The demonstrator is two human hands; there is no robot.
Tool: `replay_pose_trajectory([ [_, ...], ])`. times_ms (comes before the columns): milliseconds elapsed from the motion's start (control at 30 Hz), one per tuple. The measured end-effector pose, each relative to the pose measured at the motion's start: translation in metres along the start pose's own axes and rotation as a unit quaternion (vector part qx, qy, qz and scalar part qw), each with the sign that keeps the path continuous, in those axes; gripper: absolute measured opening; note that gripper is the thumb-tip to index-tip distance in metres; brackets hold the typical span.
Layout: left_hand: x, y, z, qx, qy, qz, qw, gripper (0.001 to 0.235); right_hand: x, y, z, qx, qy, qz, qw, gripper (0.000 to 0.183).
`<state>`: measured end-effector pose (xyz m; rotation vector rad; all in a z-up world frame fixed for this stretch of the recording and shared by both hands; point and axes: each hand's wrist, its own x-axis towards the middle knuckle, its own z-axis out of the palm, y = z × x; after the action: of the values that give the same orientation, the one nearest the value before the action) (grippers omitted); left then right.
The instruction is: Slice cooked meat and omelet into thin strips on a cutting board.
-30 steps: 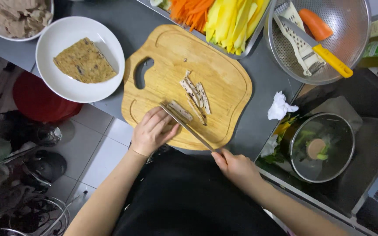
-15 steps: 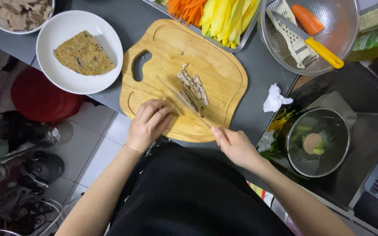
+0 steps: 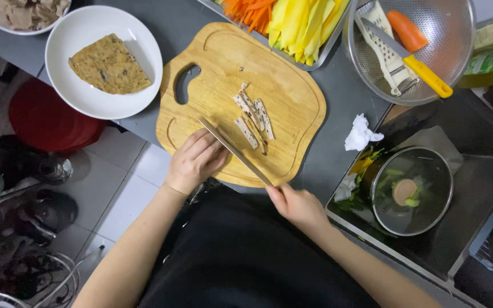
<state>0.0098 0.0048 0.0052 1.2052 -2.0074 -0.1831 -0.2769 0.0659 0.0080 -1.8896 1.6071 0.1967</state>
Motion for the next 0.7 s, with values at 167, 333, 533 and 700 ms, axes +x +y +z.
replay_pose_trajectory([
  [167, -0.002, -0.003, 0.002, -0.007, -0.008, 0.003, 1.000, 0.034, 0.013, -0.023, -0.013, 0.026, 0.030, -0.024, 0.999, 0.042],
  [333, -0.002, -0.006, 0.007, -0.007, -0.003, -0.005, 1.000, 0.032, -0.012, 0.013, -0.009, -0.034, -0.018, 0.003, 0.999, 0.043],
  [533, -0.005, -0.007, 0.006, -0.005, -0.008, 0.003, 1.000, 0.032, 0.029, -0.028, -0.003, 0.028, -0.015, 0.011, 0.999, 0.051],
  [700, -0.005, -0.005, 0.003, -0.005, -0.011, 0.004, 1.000, 0.033, 0.012, -0.008, -0.009, -0.011, -0.078, 0.071, 0.994, 0.051],
])
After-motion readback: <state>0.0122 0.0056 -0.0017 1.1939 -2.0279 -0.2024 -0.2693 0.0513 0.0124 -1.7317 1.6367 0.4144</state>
